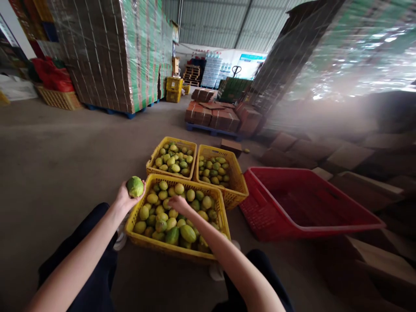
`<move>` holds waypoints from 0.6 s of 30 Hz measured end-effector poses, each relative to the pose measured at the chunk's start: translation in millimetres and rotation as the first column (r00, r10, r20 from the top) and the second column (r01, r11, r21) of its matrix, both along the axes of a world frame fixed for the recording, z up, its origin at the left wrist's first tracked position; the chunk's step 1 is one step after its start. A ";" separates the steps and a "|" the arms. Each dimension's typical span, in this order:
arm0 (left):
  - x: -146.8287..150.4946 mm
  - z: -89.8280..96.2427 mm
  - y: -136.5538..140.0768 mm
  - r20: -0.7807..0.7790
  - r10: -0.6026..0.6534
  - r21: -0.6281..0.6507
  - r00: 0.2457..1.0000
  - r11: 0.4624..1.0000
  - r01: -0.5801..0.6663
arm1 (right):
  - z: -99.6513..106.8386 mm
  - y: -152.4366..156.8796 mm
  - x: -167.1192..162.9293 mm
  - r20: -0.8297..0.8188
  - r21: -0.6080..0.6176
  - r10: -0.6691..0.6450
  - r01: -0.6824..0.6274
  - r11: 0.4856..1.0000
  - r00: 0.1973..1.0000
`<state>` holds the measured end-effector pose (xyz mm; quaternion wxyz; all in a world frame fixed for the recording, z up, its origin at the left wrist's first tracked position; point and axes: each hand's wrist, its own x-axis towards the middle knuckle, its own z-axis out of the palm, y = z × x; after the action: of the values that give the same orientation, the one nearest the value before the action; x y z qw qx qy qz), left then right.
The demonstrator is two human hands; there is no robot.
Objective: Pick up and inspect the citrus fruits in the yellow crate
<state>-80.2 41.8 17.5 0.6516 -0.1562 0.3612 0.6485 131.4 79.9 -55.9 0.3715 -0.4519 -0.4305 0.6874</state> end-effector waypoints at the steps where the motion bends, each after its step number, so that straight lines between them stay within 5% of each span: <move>1: 1.0 -0.3 -0.4 -0.001 -0.003 0.003 1.000 1.000 0.003 | -9.2 -19.4 5.1 0.123 0.029 0.065 -0.069 0.997 0.990; 4: 6.2 -1.9 -1.0 -0.009 -0.027 0.015 1.000 1.000 0.027 | -23.0 -68.2 25.5 0.281 0.060 0.124 -0.146 0.987 0.952; 9: 21.6 -15.5 2.9 -0.051 -0.111 -0.008 0.993 0.994 0.111 | -8.7 -97.1 58.7 0.509 0.140 0.138 -0.241 0.960 0.850; 13: 40.4 -42.2 1.5 -0.121 -0.265 -0.072 0.957 0.964 0.258 | 6.1 -101.5 72.5 0.830 0.099 0.172 -0.444 0.891 0.531; 18: 61.2 -82.7 -27.8 -0.171 -0.512 -0.198 0.842 0.855 0.479 | 17.5 -113.5 69.9 0.983 0.051 0.047 -0.512 0.858 0.176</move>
<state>-18.9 14.0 -65.2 0.7404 -0.0333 0.5053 0.4420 201.3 -33.6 -38.4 -0.0317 -0.6064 -0.7629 0.2219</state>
